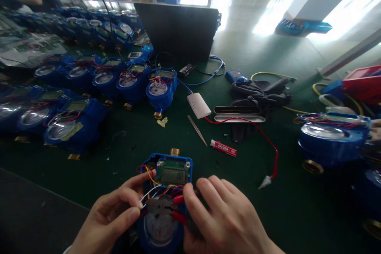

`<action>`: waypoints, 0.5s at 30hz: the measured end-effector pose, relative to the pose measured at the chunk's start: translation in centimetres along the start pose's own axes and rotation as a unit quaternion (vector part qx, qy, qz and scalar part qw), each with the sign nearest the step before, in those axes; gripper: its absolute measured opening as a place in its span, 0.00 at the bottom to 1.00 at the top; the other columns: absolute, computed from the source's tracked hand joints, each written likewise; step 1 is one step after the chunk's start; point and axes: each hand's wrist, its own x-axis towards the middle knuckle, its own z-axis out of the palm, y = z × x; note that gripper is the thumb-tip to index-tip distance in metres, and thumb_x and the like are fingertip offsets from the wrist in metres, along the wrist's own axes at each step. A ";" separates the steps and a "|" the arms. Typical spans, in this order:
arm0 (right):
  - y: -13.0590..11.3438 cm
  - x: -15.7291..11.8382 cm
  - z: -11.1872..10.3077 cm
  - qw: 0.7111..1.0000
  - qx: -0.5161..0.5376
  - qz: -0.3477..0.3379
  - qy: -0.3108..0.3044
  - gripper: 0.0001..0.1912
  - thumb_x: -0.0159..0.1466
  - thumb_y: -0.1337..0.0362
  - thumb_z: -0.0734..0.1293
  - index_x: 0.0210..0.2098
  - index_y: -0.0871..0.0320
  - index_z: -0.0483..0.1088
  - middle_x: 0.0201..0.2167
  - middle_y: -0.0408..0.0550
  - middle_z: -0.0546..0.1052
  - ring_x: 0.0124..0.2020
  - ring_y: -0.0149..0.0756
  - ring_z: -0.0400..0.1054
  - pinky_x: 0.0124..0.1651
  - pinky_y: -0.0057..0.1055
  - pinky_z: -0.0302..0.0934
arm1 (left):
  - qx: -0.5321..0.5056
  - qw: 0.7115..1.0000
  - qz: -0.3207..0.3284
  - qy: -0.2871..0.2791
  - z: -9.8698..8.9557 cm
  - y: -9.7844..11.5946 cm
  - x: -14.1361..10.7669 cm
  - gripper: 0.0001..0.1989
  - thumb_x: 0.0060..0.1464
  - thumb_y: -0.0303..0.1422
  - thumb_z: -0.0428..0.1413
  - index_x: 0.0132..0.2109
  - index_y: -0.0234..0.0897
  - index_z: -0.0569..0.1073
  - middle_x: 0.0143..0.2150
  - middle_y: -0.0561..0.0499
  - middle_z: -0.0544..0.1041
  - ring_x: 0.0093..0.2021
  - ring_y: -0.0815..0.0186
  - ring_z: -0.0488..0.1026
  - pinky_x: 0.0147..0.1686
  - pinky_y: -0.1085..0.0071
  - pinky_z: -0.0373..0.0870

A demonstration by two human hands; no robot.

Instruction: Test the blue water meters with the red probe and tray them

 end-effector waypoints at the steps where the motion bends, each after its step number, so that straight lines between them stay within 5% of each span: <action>1: -0.1 0.0 0.0 1.000 -0.002 -0.002 0.002 0.12 0.62 0.65 0.61 0.39 0.60 0.75 0.28 0.53 0.79 0.28 0.39 0.72 0.28 0.32 0.67 | -0.002 1.000 -0.003 0.001 0.1 0.0 0.0 0.15 0.55 0.46 0.62 0.31 0.39 0.80 0.55 0.39 0.77 0.55 0.46 0.75 0.44 0.54 0.78; 9: -0.2 -0.9 -0.2 0.999 0.034 0.003 0.009 0.11 0.62 0.65 0.62 0.41 0.61 0.72 0.25 0.50 0.77 0.23 0.38 0.71 0.22 0.31 0.63 | 0.006 1.000 0.002 -0.020 -0.3 -0.7 -0.1 0.14 0.56 0.45 0.61 0.31 0.39 0.78 0.59 0.42 0.75 0.51 0.52 0.76 0.46 0.59 0.77; 15: 1.3 -6.0 0.3 0.996 0.026 0.077 -0.024 0.20 0.58 0.64 0.64 0.50 0.60 0.68 0.39 0.56 0.78 0.39 0.46 0.75 0.39 0.38 0.70 | 0.086 0.993 0.082 0.011 -1.1 -0.6 -1.0 0.16 0.59 0.43 0.58 0.28 0.39 0.73 0.50 0.43 0.77 0.41 0.60 0.75 0.41 0.64 0.77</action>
